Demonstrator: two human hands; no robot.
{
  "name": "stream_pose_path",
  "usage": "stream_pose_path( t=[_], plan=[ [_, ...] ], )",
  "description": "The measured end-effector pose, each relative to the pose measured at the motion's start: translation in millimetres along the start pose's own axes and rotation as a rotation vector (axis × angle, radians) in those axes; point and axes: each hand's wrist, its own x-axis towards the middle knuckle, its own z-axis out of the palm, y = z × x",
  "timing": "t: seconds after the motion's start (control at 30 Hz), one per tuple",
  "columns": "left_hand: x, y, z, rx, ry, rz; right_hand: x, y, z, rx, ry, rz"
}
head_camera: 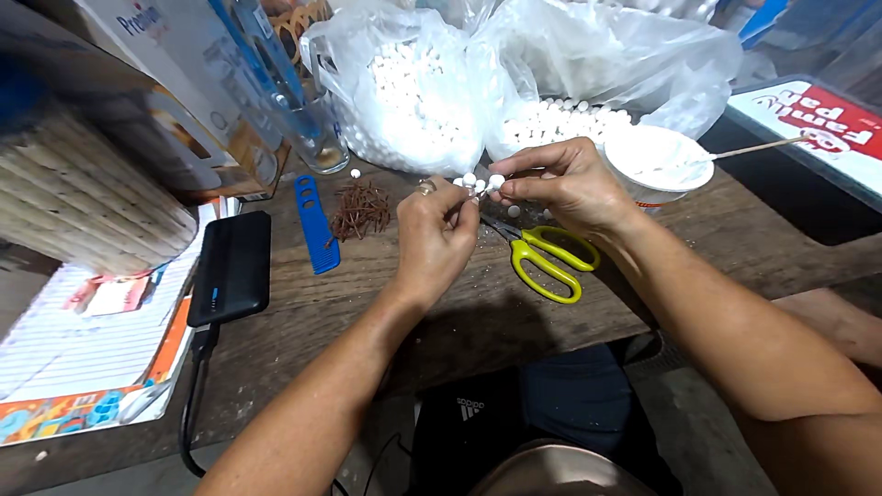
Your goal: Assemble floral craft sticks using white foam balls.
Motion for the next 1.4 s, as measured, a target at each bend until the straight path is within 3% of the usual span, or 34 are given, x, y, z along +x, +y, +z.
stream_pose_path(
  t=[0.27,0.47,1.07,1.13,1.3,1.4],
  plan=[
    [-0.4,1.5,2.0,0.022,0.01,0.026,-0.6,0.0,0.8,-0.014,-0.014,-0.012],
    [-1.1,1.4,3.4,0.022,0.008,0.018,-0.8,4.6,-1.4,-0.209,-0.07,-0.194],
    [0.1,2.0,3.8,0.051,0.02,0.043,-3.1,6.0,4.3,-0.353,-0.061,-0.328],
    [0.0,3.1,2.5,-0.017,0.014,-0.013,-3.7,5.8,6.0,-0.327,-0.025,-0.32],
    [6.8,5.1,-6.5,-0.49,0.055,-0.323,-2.4,0.4,6.1,-0.179,0.184,-0.21],
    [11.5,6.3,-2.2,-0.711,0.144,-0.477,-7.3,-0.2,12.3,-0.193,0.092,-0.074]
  ],
)
